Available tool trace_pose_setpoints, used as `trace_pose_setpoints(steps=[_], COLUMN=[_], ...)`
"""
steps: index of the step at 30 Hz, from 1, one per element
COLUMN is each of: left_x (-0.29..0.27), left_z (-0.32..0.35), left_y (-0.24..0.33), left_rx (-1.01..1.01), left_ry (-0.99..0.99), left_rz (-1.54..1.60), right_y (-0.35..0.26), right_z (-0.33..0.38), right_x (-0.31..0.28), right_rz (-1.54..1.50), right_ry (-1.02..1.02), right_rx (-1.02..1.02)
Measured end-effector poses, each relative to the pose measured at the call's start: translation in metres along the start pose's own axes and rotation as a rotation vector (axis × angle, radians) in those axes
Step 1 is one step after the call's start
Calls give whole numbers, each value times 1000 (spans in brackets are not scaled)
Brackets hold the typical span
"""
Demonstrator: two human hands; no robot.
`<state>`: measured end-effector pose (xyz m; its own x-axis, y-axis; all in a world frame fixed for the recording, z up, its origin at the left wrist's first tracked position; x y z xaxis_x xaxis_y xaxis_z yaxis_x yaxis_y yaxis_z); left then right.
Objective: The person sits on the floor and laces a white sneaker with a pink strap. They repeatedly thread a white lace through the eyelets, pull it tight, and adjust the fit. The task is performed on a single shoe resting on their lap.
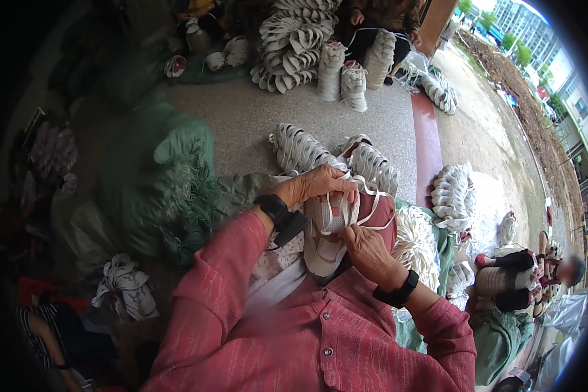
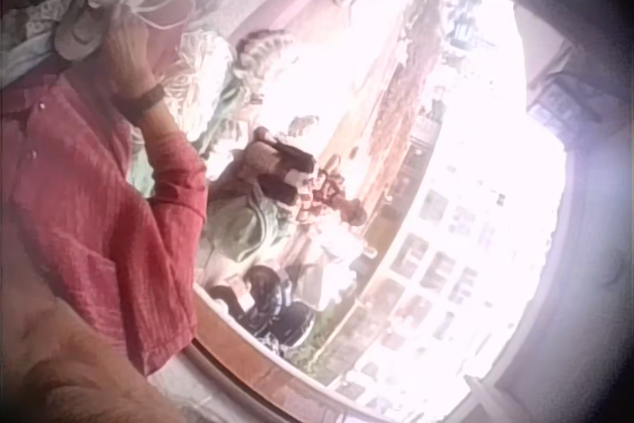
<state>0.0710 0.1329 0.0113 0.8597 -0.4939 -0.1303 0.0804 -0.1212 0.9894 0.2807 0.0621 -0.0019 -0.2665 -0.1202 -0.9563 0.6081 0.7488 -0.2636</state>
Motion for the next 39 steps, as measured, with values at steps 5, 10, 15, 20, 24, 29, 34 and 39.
trace_pose_setpoints(steps=[5,10,15,20,24,29,34,39], left_x=[6,6,4,6,7,9,7,8], left_z=[-4,-7,-8,-10,-11,-8,-7,-8], left_y=[-4,-11,-20,-17,-20,-15,-17,-15], left_rx=[29,13,38,12,22,30,44,20], left_ry=[27,53,67,-14,-73,-33,-90,-78], left_rz=[60,70,22,14,37,80,-18,3], right_y=[-1,12,15,7,4,1,-4,11], right_z=[4,4,-2,-9,-13,-18,-26,-18], right_x=[-3,-26,-27,-30,-31,-32,-33,-19], right_rz=[-625,-833,-224,-32,130,262,430,134], right_ry=[-192,-328,-22,4,30,3,-59,105], right_rx=[306,522,-40,-281,-427,-510,-598,-420])
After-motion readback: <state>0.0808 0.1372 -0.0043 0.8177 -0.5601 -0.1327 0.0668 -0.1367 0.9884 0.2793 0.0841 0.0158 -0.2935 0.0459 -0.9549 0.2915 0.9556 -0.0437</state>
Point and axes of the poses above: each hand's wrist, its own z-axis away from the middle knuckle, its own x-axis out of the palm, y = z × x, the point moved 2 cm from there along -z, towards the middle knuckle, and after that the axes turned 13 degrees about x, right-handed, at the moved point
